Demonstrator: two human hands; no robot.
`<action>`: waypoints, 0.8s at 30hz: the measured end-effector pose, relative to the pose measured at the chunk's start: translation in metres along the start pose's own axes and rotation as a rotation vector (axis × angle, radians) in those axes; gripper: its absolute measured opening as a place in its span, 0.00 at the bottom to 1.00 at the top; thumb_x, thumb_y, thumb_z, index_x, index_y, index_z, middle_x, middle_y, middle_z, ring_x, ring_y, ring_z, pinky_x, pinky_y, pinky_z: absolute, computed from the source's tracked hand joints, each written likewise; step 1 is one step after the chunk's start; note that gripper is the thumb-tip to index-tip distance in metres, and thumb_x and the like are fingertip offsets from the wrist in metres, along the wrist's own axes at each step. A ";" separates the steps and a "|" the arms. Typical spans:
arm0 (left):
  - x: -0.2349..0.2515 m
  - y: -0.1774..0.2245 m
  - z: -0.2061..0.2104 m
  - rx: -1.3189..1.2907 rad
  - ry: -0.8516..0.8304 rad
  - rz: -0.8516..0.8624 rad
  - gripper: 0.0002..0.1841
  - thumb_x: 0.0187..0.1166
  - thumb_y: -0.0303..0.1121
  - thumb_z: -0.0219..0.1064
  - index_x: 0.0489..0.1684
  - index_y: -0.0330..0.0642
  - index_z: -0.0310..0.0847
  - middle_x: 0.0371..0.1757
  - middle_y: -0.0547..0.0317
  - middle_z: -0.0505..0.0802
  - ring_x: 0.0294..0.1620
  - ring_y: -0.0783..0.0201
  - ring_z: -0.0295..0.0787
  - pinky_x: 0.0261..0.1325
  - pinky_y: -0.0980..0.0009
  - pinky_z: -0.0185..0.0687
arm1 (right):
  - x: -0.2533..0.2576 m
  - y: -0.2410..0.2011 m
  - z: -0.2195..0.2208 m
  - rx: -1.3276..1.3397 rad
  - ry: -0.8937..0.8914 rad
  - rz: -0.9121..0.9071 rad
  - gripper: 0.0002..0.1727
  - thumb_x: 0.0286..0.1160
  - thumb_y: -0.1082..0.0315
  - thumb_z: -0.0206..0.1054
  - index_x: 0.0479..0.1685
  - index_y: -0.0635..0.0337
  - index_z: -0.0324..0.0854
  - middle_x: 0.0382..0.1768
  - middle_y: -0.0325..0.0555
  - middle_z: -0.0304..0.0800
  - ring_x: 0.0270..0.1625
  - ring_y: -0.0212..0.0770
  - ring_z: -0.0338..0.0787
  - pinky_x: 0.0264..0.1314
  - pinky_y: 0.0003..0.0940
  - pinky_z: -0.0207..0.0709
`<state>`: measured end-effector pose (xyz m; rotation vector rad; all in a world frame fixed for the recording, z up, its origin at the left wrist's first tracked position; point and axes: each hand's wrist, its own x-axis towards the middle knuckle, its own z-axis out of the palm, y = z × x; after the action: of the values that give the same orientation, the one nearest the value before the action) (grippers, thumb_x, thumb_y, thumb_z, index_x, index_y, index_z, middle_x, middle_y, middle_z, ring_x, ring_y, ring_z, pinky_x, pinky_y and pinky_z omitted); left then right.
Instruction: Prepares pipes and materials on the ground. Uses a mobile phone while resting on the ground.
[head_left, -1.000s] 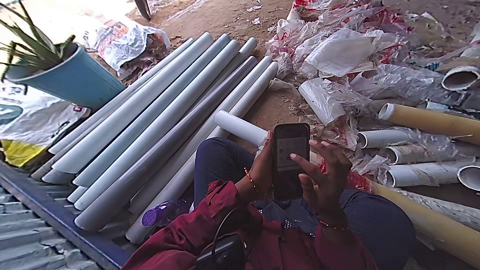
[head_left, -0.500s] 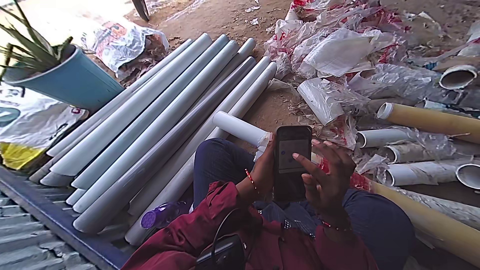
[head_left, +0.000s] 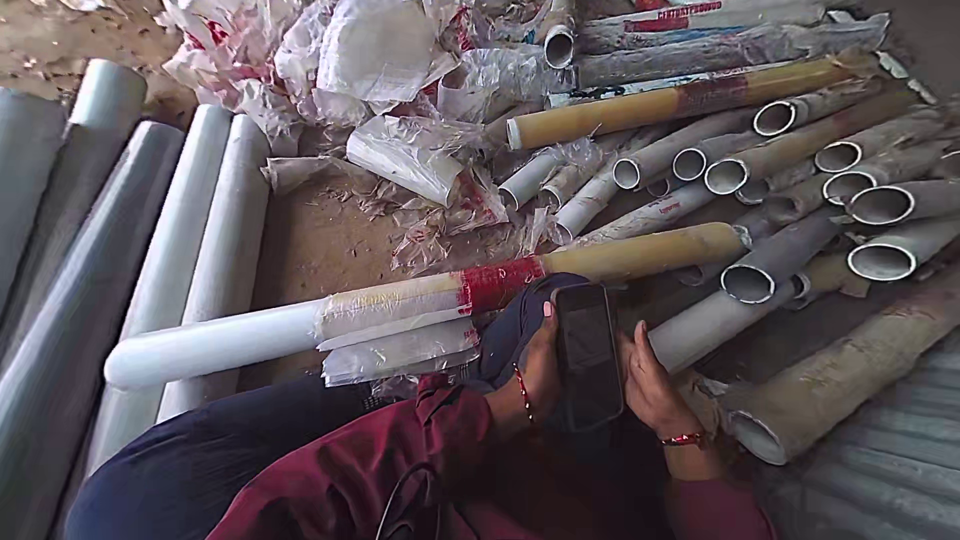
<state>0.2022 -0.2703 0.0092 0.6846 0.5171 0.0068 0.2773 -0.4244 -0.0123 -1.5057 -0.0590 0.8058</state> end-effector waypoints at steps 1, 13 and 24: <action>0.005 -0.003 0.002 0.090 -0.017 0.003 0.29 0.97 0.45 0.28 0.80 0.36 0.65 0.63 0.49 0.89 0.64 0.65 0.88 0.69 0.66 0.83 | -0.007 0.011 -0.005 0.040 0.036 0.021 0.42 0.94 0.42 0.22 0.94 0.64 0.47 0.90 0.50 0.62 0.91 0.36 0.64 0.91 0.32 0.58; -0.002 0.002 -0.115 0.500 -0.450 -0.169 0.33 0.92 0.45 0.23 0.74 0.36 0.70 0.53 0.65 0.95 0.49 0.69 0.94 0.57 0.69 0.89 | 0.004 0.072 -0.142 -0.336 0.605 0.019 0.38 0.98 0.50 0.28 0.81 0.74 0.68 0.84 0.66 0.70 0.88 0.50 0.67 0.91 0.42 0.53; -0.009 -0.013 -0.182 0.421 -0.269 -0.197 0.28 0.93 0.42 0.26 0.73 0.44 0.71 0.51 0.66 0.95 0.49 0.68 0.94 0.55 0.70 0.90 | -0.028 0.123 -0.212 -0.446 0.725 0.173 0.34 0.99 0.55 0.37 0.74 0.82 0.73 0.78 0.75 0.74 0.83 0.58 0.73 0.87 0.46 0.56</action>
<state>0.1090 -0.1723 -0.1135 1.0253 0.3251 -0.3832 0.3108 -0.6359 -0.1340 -2.1738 0.4637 0.3456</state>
